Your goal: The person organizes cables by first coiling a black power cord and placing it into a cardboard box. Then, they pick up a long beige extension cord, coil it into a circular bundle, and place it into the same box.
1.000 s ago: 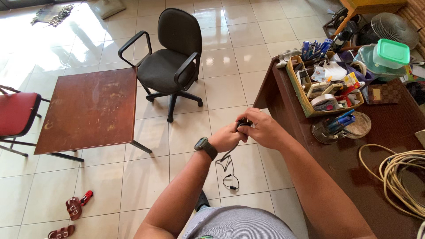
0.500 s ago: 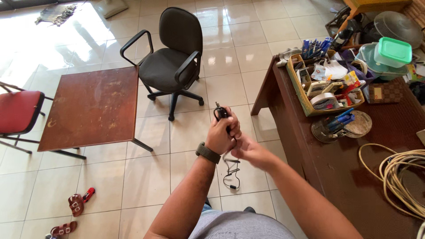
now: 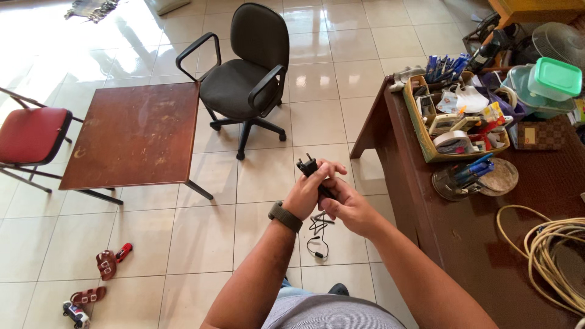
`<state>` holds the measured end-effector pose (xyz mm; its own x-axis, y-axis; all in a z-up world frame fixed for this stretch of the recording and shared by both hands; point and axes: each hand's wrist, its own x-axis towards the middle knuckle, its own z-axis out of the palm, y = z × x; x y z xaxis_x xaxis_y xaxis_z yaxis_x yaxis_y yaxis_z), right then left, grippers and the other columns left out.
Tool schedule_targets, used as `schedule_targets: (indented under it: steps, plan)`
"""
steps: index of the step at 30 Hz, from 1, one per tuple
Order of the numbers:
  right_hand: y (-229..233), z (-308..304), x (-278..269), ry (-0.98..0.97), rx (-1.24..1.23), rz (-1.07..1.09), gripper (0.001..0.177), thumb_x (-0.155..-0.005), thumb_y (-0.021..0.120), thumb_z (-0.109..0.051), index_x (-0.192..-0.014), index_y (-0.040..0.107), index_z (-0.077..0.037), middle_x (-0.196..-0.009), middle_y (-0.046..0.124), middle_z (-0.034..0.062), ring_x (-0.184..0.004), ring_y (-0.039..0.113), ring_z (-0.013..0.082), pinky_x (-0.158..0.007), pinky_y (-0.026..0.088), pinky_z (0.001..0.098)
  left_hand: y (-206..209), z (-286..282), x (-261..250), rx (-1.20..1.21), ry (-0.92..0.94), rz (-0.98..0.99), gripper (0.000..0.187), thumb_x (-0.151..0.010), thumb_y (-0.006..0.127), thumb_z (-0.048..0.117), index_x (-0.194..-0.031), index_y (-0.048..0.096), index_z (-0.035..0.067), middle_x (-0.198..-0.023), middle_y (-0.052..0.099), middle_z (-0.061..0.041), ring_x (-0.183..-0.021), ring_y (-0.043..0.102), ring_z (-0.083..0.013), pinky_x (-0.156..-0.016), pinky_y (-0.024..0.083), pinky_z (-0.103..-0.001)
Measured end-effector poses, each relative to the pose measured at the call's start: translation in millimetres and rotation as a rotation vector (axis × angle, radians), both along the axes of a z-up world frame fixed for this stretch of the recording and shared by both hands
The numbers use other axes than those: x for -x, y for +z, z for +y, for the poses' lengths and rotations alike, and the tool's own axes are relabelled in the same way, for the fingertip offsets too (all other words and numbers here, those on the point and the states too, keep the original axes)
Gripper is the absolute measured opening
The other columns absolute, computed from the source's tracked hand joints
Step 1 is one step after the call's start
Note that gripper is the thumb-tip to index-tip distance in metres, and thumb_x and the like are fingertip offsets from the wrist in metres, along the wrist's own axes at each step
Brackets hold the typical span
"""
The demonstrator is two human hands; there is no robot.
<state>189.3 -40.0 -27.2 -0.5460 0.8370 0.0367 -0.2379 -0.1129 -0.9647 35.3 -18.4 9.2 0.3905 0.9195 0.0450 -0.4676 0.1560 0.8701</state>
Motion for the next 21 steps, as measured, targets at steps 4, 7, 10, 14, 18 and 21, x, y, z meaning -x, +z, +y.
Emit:
schedule_targets:
  steps: [4,7,10,14,18,21]
  plan:
    - [10,-4,3,-0.144,-0.026,-0.330,0.029,-0.092,0.055,-0.021,-0.114,0.053,-0.002,-0.090,0.056,0.0012,-0.079,0.050,0.0070,-0.071,0.046,0.0225,-19,0,-5,-0.187,0.026,0.132,0.036,-0.101,0.039,0.035,-0.100,0.056,0.004,-0.109,0.061,-0.009,-0.103,0.056,-0.0149,-0.093,0.046,-0.028]
    - [22,-5,1,-0.204,-0.147,-0.473,0.024,-0.091,0.055,-0.020,-0.108,0.057,-0.003,-0.088,0.060,0.0017,-0.081,0.053,0.0070,-0.072,0.047,0.0227,-28,4,-1,-0.183,-0.020,0.176,0.031,-0.097,0.050,0.032,-0.109,0.055,0.004,-0.104,0.061,-0.008,-0.101,0.056,-0.0177,-0.091,0.047,-0.033]
    - [42,-3,-4,-0.216,-0.152,-0.603,0.020,-0.089,0.057,-0.020,-0.103,0.059,-0.005,-0.082,0.059,0.0056,-0.075,0.052,0.0131,-0.068,0.046,0.0280,-21,8,8,-0.254,0.137,0.235,0.047,-0.085,0.063,0.027,-0.121,0.040,0.010,-0.110,0.054,-0.004,-0.103,0.053,-0.0178,-0.090,0.046,-0.036]
    - [66,-3,-16,-0.172,-0.220,-1.031,0.017,-0.086,0.061,-0.021,-0.097,0.061,-0.007,-0.079,0.063,0.0124,-0.072,0.058,0.0265,-0.065,0.048,0.0367,6,5,26,-0.762,0.405,0.804,0.063,-0.076,0.071,0.023,-0.128,0.041,0.004,-0.121,0.054,-0.012,-0.116,0.051,-0.0256,-0.097,0.041,-0.041]
    - [71,3,-13,0.013,-0.420,-1.267,0.018,-0.085,0.062,-0.023,-0.097,0.061,-0.009,-0.091,0.067,0.0117,-0.085,0.061,0.0311,-0.073,0.048,0.0395,16,-4,8,-0.950,-0.090,1.284,0.063,-0.071,0.073,0.029,-0.125,0.046,0.011,-0.102,0.064,-0.010,-0.102,0.059,-0.0272,-0.095,0.031,-0.052]
    - [71,7,-19,0.050,-0.470,-0.992,0.026,-0.079,0.064,-0.014,-0.104,0.058,-0.009,-0.091,0.067,0.0110,-0.081,0.062,0.0280,-0.068,0.050,0.0358,14,-4,2,-0.683,-0.278,1.366,0.048,-0.083,0.065,0.030,-0.121,0.046,0.008,-0.091,0.066,-0.012,-0.089,0.062,-0.0294,-0.086,0.044,-0.040]
